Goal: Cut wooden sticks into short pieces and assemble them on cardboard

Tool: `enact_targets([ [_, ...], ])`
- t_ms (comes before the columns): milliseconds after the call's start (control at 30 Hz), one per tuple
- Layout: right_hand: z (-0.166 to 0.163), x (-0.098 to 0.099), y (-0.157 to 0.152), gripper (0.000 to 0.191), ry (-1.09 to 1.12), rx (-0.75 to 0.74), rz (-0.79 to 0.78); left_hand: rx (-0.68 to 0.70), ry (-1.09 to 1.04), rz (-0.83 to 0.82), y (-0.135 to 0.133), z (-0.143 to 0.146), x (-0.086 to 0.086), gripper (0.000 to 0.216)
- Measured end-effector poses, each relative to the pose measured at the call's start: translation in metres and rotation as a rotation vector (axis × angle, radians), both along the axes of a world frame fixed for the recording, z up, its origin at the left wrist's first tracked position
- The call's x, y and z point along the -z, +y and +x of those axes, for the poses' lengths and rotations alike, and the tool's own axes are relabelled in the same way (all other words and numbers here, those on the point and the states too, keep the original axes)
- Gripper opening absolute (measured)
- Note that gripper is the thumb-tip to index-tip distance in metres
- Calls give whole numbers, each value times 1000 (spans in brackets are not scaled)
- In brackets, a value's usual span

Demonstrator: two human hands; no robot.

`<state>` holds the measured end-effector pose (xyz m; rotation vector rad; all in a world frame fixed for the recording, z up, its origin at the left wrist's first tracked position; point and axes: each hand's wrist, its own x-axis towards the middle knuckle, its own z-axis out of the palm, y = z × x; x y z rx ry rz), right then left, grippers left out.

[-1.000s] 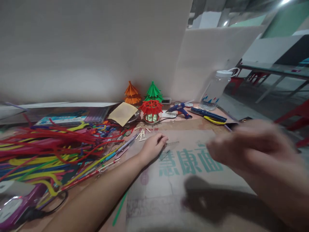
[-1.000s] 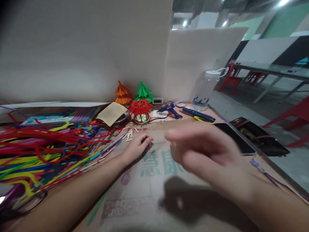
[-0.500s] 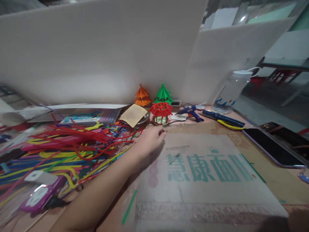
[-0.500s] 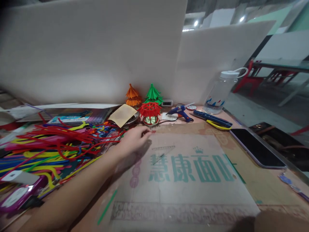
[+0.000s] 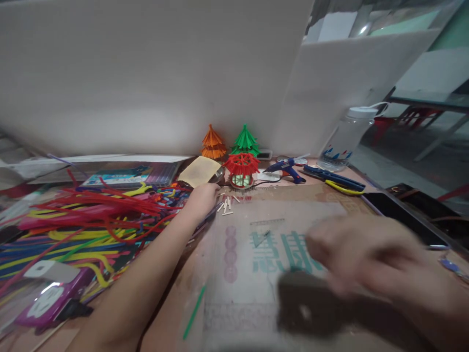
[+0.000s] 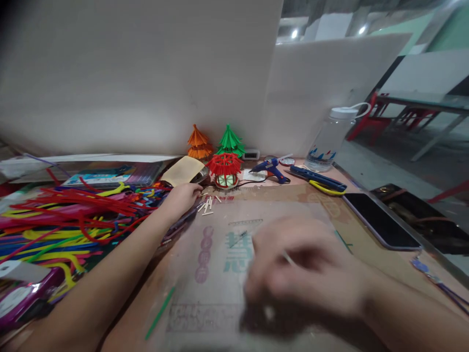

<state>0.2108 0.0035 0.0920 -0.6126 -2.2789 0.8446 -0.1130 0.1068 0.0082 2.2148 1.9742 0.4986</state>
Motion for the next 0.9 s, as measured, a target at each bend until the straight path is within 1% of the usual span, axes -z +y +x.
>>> enact_targets([
  [33, -9, 4, 11, 36, 32, -11, -50, 12, 9, -5, 0, 1, 3, 32],
  [67, -17, 12, 24, 35, 1, 69, -64, 22, 19, -9, -1, 3, 6, 32],
  [133, -31, 37, 52, 35, -71, 234, -42, 38, 46, -18, -1, 5, 12, 32],
  [200, -37, 66, 76, 36, -186, 312, 7, 49, 80, -26, 0, 7, 16, 33],
  [267, -36, 91, 89, 34, -276, 317, 52, 56, 112, -36, 2, 8, 18, 33],
  [333, -33, 106, 92, 31, -314, 302, 68, 60, 133, -48, 3, 9, 19, 32],
  [400, -30, 112, 91, 30, -333, 287, 76, 61, 142, -63, 4, 10, 18, 32],
  [467, -29, 112, 90, 30, -350, 276, 86, 56, 142, -77, 2, 12, 15, 32],
  [633, -30, 114, 94, 29, -355, 269, 105, 20, 112, -77, -6, 18, 1, 34],
  [733, -30, 116, 95, 25, -346, 254, 127, 8, 70, -56, -11, 22, -10, 24],
  [833, -29, 117, 94, 20, -331, 251, 149, 35, -9, -39, -17, 27, -20, 19],
  [900, -29, 115, 92, 20, -308, 289, 158, 88, -88, -61, -22, 33, -24, 20],
])
